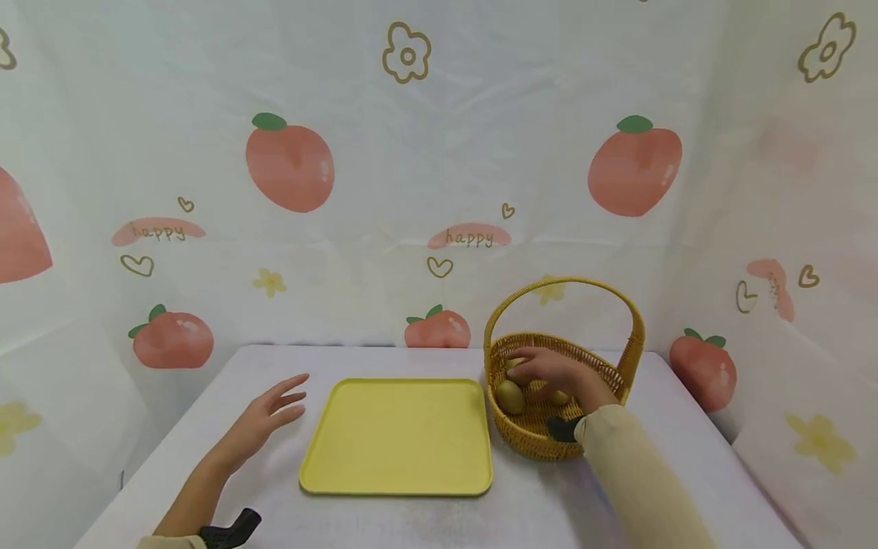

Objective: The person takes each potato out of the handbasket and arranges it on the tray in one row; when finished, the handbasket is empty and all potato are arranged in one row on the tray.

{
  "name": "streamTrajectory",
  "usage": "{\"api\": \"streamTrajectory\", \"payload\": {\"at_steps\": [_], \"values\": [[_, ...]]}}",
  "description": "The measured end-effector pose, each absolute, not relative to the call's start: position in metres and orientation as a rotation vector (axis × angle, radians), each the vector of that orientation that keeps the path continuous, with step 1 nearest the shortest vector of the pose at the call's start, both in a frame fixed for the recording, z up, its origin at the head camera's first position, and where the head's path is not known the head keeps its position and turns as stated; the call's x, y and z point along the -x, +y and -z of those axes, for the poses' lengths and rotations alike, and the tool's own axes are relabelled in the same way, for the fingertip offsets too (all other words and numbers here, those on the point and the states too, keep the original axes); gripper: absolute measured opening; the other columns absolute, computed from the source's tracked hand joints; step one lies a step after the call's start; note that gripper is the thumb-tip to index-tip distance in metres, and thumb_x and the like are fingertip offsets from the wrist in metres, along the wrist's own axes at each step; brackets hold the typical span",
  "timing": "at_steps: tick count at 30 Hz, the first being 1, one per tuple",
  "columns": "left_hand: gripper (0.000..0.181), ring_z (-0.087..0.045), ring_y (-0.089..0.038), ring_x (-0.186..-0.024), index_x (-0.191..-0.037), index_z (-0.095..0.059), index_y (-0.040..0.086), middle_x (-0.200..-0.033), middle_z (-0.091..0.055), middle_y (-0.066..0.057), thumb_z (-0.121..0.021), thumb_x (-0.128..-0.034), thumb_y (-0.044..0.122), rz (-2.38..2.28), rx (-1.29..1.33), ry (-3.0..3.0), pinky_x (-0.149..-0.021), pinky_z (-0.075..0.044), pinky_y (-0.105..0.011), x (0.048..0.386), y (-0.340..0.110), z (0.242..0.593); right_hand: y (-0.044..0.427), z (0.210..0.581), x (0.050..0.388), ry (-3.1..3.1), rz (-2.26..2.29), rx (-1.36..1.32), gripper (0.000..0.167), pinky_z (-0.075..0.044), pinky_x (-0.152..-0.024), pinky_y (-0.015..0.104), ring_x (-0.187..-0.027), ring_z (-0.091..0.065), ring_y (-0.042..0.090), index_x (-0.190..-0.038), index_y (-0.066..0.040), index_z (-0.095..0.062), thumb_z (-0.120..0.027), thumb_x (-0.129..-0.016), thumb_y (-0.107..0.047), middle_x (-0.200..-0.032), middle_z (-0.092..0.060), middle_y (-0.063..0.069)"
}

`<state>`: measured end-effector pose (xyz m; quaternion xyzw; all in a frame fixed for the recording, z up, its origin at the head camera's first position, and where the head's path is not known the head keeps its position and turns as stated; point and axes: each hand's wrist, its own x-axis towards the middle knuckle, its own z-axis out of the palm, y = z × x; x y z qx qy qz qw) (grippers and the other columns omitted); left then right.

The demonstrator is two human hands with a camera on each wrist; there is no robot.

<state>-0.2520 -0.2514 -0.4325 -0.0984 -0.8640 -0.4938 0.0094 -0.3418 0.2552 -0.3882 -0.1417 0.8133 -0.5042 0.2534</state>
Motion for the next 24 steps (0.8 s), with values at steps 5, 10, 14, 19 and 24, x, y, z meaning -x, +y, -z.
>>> {"api": "streamTrajectory", "payload": {"at_steps": [5, 10, 14, 19, 24], "values": [[0.061, -0.044, -0.038, -0.131, -0.147, -0.043, 0.014, -0.15, -0.039, -0.016, -0.065, -0.0924, 0.032, 1.591, 0.118, -2.743, -0.101, -0.043, -0.057, 0.254, -0.245, 0.448, 0.248, 0.399, 0.344, 2.152, 1.359, 0.304, 0.054, -0.052, -0.09, 0.052, -0.126, -0.044, 0.04, -0.142, 0.004, -0.041, -0.06, -0.094, -0.013, -0.144, -0.038, 0.029], [0.06, -0.052, -0.036, -0.124, -0.144, -0.046, 0.009, -0.14, -0.049, -0.021, -0.069, -0.0903, 0.021, 1.73, 0.05, -2.702, -0.096, -0.05, -0.05, 0.252, -0.241, 0.46, 0.237, 0.405, 0.345, 2.176, 1.352, 0.201, 0.05, -0.057, -0.08, 0.051, -0.121, -0.044, 0.036, -0.133, 0.002, -0.054, -0.067, -0.085, -0.005, -0.142, -0.04, 0.024], [0.064, -0.056, -0.035, -0.119, -0.142, -0.048, 0.007, -0.138, -0.052, -0.021, -0.075, -0.0849, 0.019, 1.777, 0.031, -2.712, -0.093, -0.051, -0.05, 0.253, -0.24, 0.468, 0.23, 0.406, 0.346, 2.261, 1.269, 0.147, 0.047, -0.059, -0.073, 0.047, -0.098, -0.053, 0.03, -0.119, -0.004, -0.064, -0.071, -0.073, 0.002, -0.127, -0.044, 0.013], [0.07, -0.056, -0.034, -0.118, -0.14, -0.051, 0.005, -0.137, -0.053, -0.018, -0.081, -0.0775, 0.018, 1.764, 0.026, -2.752, -0.096, -0.049, -0.051, 0.254, -0.239, 0.476, 0.223, 0.403, 0.345, 2.351, 1.144, 0.143, 0.046, -0.059, -0.067, 0.045, -0.086, -0.057, 0.029, -0.112, -0.007, -0.065, -0.071, -0.068, 0.005, -0.126, -0.044, 0.013], [0.075, -0.057, -0.034, -0.117, -0.138, -0.051, 0.0, -0.129, -0.059, -0.016, -0.084, -0.0731, 0.016, 1.738, 0.048, -2.789, -0.095, -0.05, -0.048, 0.254, -0.24, 0.48, 0.222, 0.401, 0.346, 2.38, 1.093, 0.173, 0.044, -0.059, -0.063, 0.043, -0.078, -0.059, 0.028, -0.109, -0.006, -0.06, -0.069, -0.069, 0.008, -0.13, -0.045, 0.018]]}}
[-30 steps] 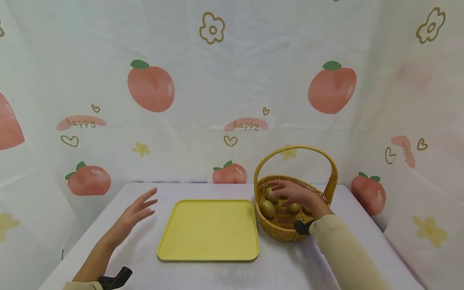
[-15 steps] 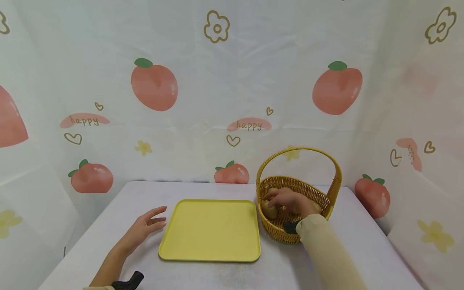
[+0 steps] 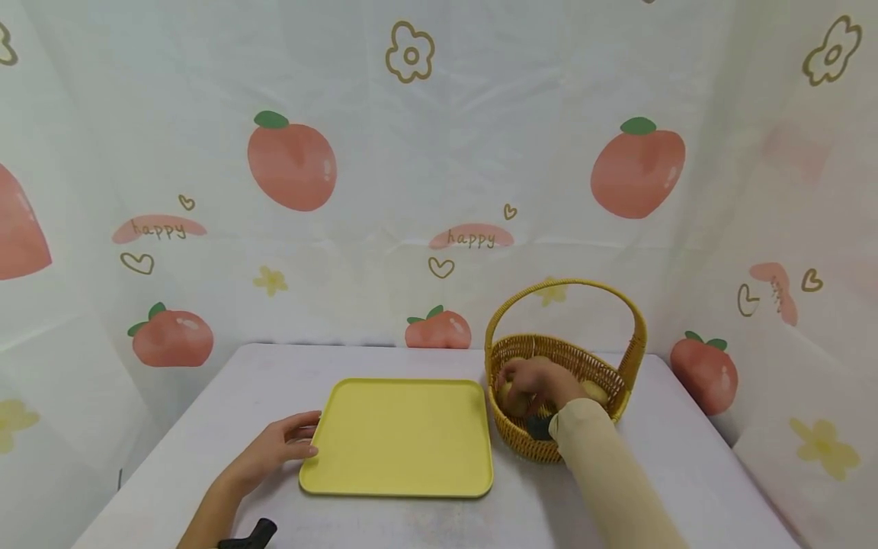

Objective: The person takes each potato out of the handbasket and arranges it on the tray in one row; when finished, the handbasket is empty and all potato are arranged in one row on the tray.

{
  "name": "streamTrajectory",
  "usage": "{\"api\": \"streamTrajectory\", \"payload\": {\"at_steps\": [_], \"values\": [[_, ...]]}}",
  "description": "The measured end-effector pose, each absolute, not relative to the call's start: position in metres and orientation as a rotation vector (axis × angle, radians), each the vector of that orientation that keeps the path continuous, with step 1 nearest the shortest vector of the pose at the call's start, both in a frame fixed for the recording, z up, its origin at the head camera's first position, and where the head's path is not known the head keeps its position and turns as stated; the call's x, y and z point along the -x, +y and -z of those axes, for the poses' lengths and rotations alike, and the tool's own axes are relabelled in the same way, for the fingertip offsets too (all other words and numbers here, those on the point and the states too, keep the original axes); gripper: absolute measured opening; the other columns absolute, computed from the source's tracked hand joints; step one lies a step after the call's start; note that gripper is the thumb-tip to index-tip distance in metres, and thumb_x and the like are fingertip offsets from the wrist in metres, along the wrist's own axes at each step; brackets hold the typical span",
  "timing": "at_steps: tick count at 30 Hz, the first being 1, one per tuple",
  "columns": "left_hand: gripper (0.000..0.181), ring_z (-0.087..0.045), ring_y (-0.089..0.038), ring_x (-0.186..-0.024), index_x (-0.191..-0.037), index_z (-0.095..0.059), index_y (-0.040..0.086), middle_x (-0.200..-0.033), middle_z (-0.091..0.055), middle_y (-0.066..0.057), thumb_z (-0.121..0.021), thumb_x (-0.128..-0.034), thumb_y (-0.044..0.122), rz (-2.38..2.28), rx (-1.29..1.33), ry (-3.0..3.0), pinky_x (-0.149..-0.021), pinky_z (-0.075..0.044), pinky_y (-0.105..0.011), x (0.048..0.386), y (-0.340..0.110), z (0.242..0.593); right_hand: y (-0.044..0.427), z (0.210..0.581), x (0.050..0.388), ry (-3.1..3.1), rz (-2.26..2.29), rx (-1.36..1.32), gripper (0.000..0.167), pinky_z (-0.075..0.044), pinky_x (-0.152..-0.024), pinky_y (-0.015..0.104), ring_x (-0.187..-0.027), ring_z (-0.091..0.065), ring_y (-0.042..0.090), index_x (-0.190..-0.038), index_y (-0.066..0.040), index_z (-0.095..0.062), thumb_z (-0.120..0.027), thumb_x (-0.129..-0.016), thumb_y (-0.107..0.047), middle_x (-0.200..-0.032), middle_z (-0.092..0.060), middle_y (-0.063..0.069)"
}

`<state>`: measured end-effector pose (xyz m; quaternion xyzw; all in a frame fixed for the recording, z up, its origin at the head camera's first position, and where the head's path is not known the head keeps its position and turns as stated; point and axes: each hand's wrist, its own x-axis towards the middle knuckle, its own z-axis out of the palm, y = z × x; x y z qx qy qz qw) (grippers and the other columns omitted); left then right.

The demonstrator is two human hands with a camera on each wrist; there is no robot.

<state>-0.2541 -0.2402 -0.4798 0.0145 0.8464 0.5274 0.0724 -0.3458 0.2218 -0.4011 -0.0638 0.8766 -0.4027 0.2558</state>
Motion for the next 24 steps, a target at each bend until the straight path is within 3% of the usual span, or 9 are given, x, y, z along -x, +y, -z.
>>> {"api": "streamTrajectory", "payload": {"at_steps": [3, 9, 13, 24], "values": [[0.076, -0.057, -0.036, -0.117, -0.138, -0.049, -0.003, -0.127, -0.06, -0.018, -0.083, -0.0725, 0.011, -1.569, -0.078, 2.533, -0.095, -0.051, -0.046, 0.254, -0.24, 0.479, 0.225, 0.399, 0.347, 2.343, 1.121, 0.203, 0.043, -0.058, -0.062, 0.043, -0.074, -0.058, 0.027, -0.109, -0.005, -0.056, -0.065, -0.07, 0.009, -0.127, -0.044, 0.02], [0.076, -0.057, -0.038, -0.116, -0.139, -0.047, -0.006, -0.129, -0.058, -0.022, -0.082, -0.0719, 0.004, -1.533, -0.11, 2.521, -0.095, -0.051, -0.045, 0.252, -0.244, 0.48, 0.233, 0.388, 0.343, 2.263, 1.22, 0.306, 0.047, -0.057, -0.067, 0.045, -0.078, -0.054, 0.025, -0.122, -0.004, -0.057, -0.062, -0.077, 0.005, -0.103, -0.048, 0.018], [0.077, -0.056, -0.038, -0.117, -0.139, -0.047, -0.006, -0.132, -0.055, -0.023, -0.083, -0.0707, 0.004, -1.505, -0.157, 2.527, -0.096, -0.05, -0.047, 0.252, -0.246, 0.48, 0.239, 0.376, 0.334, 2.289, 1.271, 0.38, 0.045, -0.057, -0.073, 0.05, -0.081, -0.055, 0.024, -0.126, -0.002, -0.057, -0.062, -0.082, 0.001, -0.11, -0.05, 0.016], [0.083, -0.054, -0.042, -0.119, -0.142, -0.037, -0.012, -0.132, -0.052, -0.028, -0.08, -0.0706, -0.002, -1.556, -0.261, 2.415, -0.095, -0.051, -0.042, 0.252, -0.249, 0.478, 0.24, 0.365, 0.301, 2.455, 1.243, 0.649, 0.056, -0.053, -0.073, 0.045, -0.087, -0.054, 0.029, -0.126, -0.006, -0.056, -0.077, -0.074, -0.001, -0.12, -0.049, 0.018]]}}
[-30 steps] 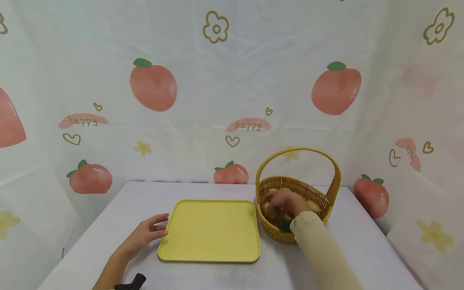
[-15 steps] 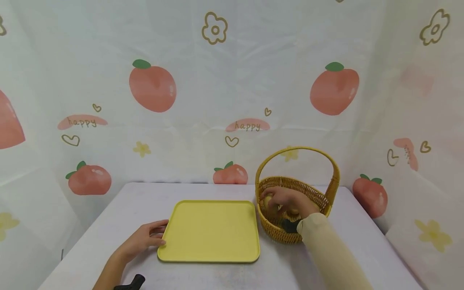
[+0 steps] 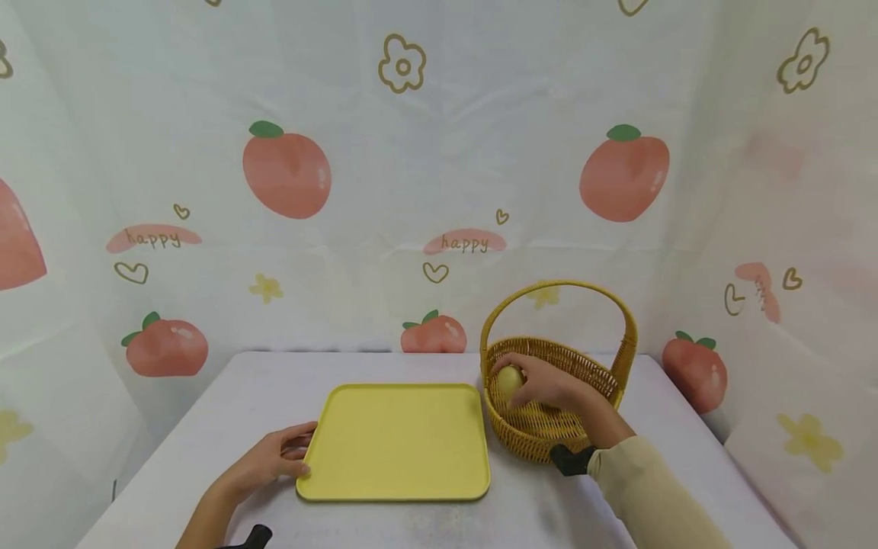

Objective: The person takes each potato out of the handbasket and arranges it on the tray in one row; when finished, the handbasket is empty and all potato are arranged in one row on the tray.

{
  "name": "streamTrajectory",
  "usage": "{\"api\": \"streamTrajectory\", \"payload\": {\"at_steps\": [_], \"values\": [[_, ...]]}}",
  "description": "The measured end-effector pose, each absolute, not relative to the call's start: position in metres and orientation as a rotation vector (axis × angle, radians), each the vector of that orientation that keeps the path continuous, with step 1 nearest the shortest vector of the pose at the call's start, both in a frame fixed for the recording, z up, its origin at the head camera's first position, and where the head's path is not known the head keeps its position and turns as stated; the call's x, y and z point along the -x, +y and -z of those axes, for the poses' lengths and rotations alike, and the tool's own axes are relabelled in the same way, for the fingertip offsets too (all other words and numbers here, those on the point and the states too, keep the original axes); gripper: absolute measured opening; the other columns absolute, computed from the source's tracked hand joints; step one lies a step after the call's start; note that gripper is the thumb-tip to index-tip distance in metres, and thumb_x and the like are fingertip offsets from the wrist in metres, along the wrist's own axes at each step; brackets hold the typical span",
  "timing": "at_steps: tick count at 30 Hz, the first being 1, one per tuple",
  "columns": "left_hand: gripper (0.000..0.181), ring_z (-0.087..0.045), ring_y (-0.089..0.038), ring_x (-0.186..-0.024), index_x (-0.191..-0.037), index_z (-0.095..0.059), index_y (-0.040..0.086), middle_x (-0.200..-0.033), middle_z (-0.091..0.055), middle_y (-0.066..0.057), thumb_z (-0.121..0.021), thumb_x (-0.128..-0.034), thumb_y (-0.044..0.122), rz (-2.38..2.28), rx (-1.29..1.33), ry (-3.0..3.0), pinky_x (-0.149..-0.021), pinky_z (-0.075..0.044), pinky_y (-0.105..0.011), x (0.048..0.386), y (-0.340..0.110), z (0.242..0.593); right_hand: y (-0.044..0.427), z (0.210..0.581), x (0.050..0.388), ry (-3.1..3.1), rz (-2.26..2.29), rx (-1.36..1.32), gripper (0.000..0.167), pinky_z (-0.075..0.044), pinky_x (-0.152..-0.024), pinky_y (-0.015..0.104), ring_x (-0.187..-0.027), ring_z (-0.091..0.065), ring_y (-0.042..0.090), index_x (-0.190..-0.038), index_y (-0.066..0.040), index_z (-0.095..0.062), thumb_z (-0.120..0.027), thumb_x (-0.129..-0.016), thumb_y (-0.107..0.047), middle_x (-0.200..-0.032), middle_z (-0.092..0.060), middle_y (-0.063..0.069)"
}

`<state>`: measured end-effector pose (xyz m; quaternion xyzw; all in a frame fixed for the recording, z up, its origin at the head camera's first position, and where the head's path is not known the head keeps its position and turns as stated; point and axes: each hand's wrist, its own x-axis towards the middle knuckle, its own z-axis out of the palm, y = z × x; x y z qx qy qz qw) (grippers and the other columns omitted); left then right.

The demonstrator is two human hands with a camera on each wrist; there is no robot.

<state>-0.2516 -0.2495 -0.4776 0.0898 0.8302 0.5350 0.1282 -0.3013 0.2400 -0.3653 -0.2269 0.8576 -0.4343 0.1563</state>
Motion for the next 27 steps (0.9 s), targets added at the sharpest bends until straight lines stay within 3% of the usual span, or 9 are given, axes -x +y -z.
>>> {"api": "streamTrajectory", "payload": {"at_steps": [9, 18, 27], "values": [[0.086, -0.055, -0.041, -0.118, -0.142, -0.039, -0.009, -0.132, -0.053, -0.027, -0.082, -0.0685, 0.001, -1.503, -0.222, 2.458, -0.095, -0.051, -0.042, 0.252, -0.248, 0.479, 0.209, 0.37, 0.276, 2.379, 1.214, 0.803, 0.056, -0.049, -0.077, 0.037, -0.096, -0.052, 0.028, -0.128, -0.017, -0.055, -0.074, -0.075, -0.011, -0.125, -0.044, 0.015], [0.084, -0.055, -0.041, -0.119, -0.142, -0.039, -0.01, -0.133, -0.052, -0.028, -0.081, -0.07, -0.001, -1.529, -0.275, 2.451, -0.095, -0.051, -0.042, 0.252, -0.25, 0.48, 0.163, 0.395, 0.283, 2.181, 1.393, 0.884, 0.051, -0.055, -0.071, 0.037, -0.085, -0.061, 0.024, -0.127, -0.013, -0.052, -0.07, -0.081, -0.005, -0.108, -0.054, 0.015], [0.087, -0.055, -0.041, -0.119, -0.143, -0.04, -0.007, -0.136, -0.05, -0.028, -0.082, -0.0675, 0.001, -1.473, -0.234, 2.473, -0.096, -0.05, -0.044, 0.251, -0.248, 0.479, 0.119, 0.418, 0.288, 2.149, 1.44, 0.898, 0.055, -0.052, -0.068, 0.027, -0.081, -0.061, 0.019, -0.124, -0.008, -0.053, -0.07, -0.072, -0.001, -0.104, -0.056, 0.011]]}}
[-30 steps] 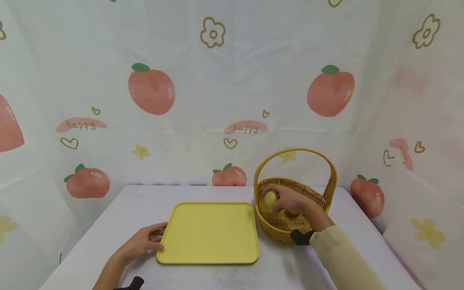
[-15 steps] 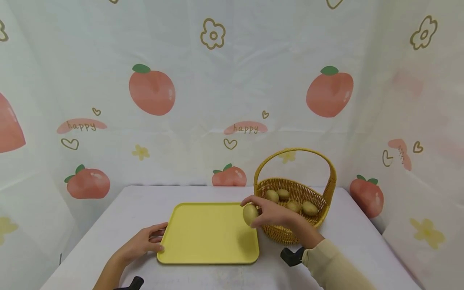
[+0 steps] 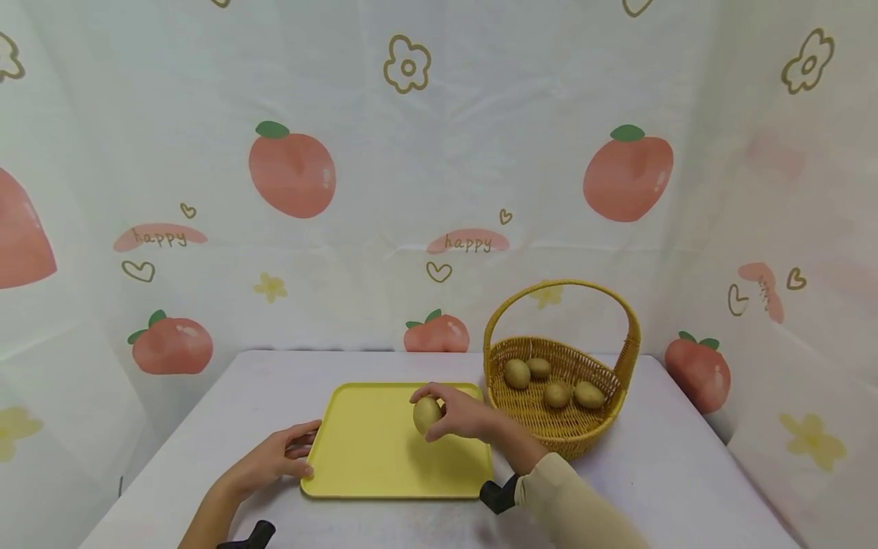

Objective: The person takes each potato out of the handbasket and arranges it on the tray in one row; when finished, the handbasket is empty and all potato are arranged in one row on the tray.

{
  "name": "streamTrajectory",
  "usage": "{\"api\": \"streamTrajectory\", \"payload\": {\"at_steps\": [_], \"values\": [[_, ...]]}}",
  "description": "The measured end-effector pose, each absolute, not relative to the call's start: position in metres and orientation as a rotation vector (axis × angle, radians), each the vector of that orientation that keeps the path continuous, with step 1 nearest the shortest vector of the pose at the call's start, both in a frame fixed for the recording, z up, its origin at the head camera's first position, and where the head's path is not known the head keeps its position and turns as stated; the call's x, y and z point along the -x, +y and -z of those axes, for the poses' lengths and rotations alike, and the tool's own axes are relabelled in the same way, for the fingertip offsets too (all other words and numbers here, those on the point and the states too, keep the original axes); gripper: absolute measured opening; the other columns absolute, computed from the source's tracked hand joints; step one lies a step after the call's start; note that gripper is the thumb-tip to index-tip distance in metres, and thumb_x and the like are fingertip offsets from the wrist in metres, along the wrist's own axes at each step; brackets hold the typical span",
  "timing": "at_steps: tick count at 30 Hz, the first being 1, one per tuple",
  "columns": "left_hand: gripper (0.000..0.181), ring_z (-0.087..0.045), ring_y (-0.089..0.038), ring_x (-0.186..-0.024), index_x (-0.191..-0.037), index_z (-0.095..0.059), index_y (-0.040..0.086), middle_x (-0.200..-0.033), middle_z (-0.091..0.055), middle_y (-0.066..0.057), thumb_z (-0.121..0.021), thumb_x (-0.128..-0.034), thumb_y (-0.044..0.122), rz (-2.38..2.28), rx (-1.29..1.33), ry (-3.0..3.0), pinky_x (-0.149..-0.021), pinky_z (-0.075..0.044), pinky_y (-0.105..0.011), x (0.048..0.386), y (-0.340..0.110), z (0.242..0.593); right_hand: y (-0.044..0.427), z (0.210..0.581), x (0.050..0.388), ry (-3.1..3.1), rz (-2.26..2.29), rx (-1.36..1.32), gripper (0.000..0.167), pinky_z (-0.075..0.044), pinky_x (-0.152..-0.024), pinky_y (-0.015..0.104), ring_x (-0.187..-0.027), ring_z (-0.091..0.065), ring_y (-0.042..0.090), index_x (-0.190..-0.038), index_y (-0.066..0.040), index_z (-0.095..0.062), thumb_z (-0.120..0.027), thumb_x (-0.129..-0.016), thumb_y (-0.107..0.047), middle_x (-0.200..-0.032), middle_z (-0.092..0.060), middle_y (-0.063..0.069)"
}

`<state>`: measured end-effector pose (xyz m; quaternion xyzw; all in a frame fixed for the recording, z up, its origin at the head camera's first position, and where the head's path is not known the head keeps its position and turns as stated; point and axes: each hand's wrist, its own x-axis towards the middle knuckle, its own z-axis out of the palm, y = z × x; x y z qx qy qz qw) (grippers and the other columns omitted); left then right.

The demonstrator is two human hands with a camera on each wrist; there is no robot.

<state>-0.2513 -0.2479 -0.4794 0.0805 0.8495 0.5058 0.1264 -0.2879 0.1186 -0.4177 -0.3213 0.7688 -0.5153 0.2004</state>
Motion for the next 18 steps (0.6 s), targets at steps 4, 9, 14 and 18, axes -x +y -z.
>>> {"api": "streamTrajectory", "payload": {"at_steps": [4, 9, 14, 18], "values": [[0.089, -0.052, -0.042, -0.122, -0.144, -0.039, -0.006, -0.14, -0.046, -0.028, -0.083, -0.0665, 0.004, -1.449, -0.228, 2.468, -0.099, -0.048, -0.047, 0.251, -0.247, 0.479, 0.1, 0.428, 0.289, 2.135, 1.44, 0.858, 0.058, -0.051, -0.067, 0.028, -0.082, -0.06, 0.019, -0.126, -0.003, -0.051, -0.071, -0.072, 0.0, -0.104, -0.055, 0.009], [0.093, -0.05, -0.043, -0.124, -0.145, -0.038, -0.005, -0.139, -0.047, -0.027, -0.084, -0.0652, 0.005, -1.43, -0.21, 2.466, -0.101, -0.046, -0.049, 0.25, -0.247, 0.477, 0.073, 0.44, 0.293, 2.263, 1.357, 0.863, 0.062, -0.048, -0.066, 0.027, -0.08, -0.055, 0.018, -0.128, -0.005, -0.053, -0.075, -0.071, -0.002, -0.104, -0.052, 0.007], [0.094, -0.05, -0.042, -0.124, -0.145, -0.038, -0.004, -0.14, -0.048, -0.026, -0.085, -0.0644, 0.007, -1.409, -0.211, 2.475, -0.101, -0.045, -0.05, 0.25, -0.248, 0.477, 0.043, 0.454, 0.296, 2.459, 1.248, 0.847, 0.064, -0.047, -0.07, 0.026, -0.083, -0.053, 0.016, -0.126, -0.009, -0.054, -0.081, -0.068, -0.008, -0.104, -0.054, 0.004], [0.094, -0.049, -0.042, -0.125, -0.146, -0.037, -0.004, -0.141, -0.047, -0.027, -0.085, -0.0657, 0.008, -1.409, -0.261, 2.463, -0.102, -0.044, -0.051, 0.25, -0.25, 0.477, 0.018, 0.464, 0.298, 2.546, 1.222, 0.82, 0.058, -0.048, -0.072, 0.025, -0.086, -0.055, 0.015, -0.119, -0.01, -0.056, -0.081, -0.067, -0.01, -0.104, -0.056, 0.001]]}}
